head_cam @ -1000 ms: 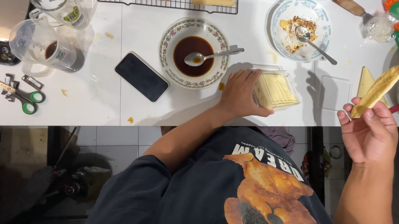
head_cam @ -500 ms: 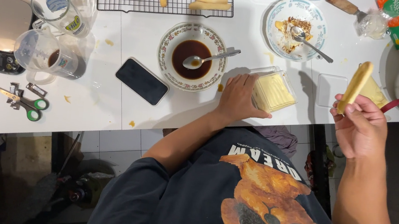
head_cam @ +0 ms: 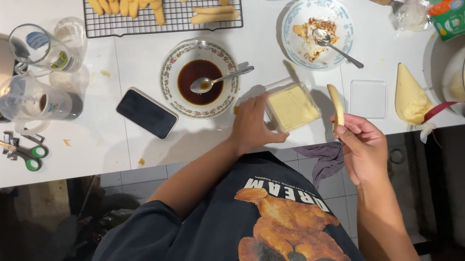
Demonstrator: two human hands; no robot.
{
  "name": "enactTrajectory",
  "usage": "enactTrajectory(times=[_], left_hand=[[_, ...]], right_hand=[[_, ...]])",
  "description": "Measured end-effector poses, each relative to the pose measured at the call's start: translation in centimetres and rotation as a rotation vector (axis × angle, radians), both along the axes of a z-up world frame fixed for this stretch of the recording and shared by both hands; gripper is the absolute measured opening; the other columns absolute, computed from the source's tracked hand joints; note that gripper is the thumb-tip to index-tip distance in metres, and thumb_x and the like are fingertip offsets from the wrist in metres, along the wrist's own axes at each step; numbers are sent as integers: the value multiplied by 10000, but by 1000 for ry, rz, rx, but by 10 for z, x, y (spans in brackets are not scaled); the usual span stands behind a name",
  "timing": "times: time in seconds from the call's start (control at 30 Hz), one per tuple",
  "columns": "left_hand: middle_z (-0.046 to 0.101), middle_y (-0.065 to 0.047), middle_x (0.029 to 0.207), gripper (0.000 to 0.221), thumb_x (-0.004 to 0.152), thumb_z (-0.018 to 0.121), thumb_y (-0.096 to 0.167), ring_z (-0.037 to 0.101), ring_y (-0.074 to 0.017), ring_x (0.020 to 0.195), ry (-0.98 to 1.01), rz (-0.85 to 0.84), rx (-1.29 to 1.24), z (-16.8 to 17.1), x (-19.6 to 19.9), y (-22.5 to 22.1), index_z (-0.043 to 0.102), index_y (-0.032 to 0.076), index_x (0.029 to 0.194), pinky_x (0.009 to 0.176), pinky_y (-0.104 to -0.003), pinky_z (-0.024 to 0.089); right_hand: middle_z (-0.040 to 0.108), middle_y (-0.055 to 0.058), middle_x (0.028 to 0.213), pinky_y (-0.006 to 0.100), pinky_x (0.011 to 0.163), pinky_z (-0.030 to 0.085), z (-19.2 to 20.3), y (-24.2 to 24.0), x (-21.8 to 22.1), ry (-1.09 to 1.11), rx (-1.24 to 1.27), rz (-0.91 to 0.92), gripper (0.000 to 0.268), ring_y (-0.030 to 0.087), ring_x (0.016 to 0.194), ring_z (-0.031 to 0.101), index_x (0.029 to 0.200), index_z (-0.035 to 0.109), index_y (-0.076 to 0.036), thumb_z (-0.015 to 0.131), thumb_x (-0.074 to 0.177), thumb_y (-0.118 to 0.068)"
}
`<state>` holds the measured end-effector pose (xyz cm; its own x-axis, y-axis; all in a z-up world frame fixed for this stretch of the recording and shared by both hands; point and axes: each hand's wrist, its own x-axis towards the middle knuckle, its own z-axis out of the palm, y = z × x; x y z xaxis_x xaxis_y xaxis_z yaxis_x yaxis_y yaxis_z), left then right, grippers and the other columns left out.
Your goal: Dipping ladyfinger biscuits in coffee and layering them with piped cream to prepare a tiramisu dessert.
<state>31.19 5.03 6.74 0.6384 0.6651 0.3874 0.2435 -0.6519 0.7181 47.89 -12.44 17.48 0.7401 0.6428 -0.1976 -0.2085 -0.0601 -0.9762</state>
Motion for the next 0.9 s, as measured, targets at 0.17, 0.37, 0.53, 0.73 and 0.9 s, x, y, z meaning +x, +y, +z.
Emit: enactTrajectory(times=[0.17, 0.37, 0.53, 0.73, 0.9], left_hand=[[670, -143, 931, 895, 513, 988, 460, 704, -340, 937, -113, -161, -189, 18, 3, 22, 605, 46, 1209, 847, -369, 524], [726, -35, 1172, 758, 675, 883, 526, 681, -186, 1035, -34, -364, -304, 143, 1, 55, 597, 128, 1253, 865, -323, 564], [689, -35, 1178, 803, 606, 935, 379, 641, -215, 1014, 42, -361, -269, 187, 11, 85, 583, 151, 1291, 835, -374, 536], [685, -25, 1153, 807, 616, 891, 351, 640, -194, 1027, -99, -418, -165, 252, 12, 105, 600, 98, 1325, 928, -343, 499], [545, 33, 944, 681, 653, 841, 273, 482, -132, 891, -165, -430, -44, 321, 1, 121, 613, 101, 1271, 821, -273, 399]], right_hand=[[745, 216, 1069, 257, 826, 571, 15, -12, 22, 8, 117, -33, 310, 185, 901, 742, 1184, 691, 34, 760, 882, 19], [733, 212, 1128, 269, 869, 548, 58, -40, 51, 15, 176, -49, 293, 170, 811, 659, 1207, 688, -27, 711, 916, -1], [736, 144, 1060, 280, 902, 553, 77, -50, 66, -60, 257, -100, 308, 170, 890, 689, 1220, 687, -46, 728, 914, -39], [739, 169, 1110, 276, 894, 555, 89, -55, 72, -68, 315, -141, 309, 157, 799, 671, 1188, 681, -57, 761, 891, -86], [735, 180, 1131, 265, 889, 556, 91, -52, 75, -65, 394, -108, 311, 163, 794, 676, 1183, 675, -51, 755, 884, -83]])
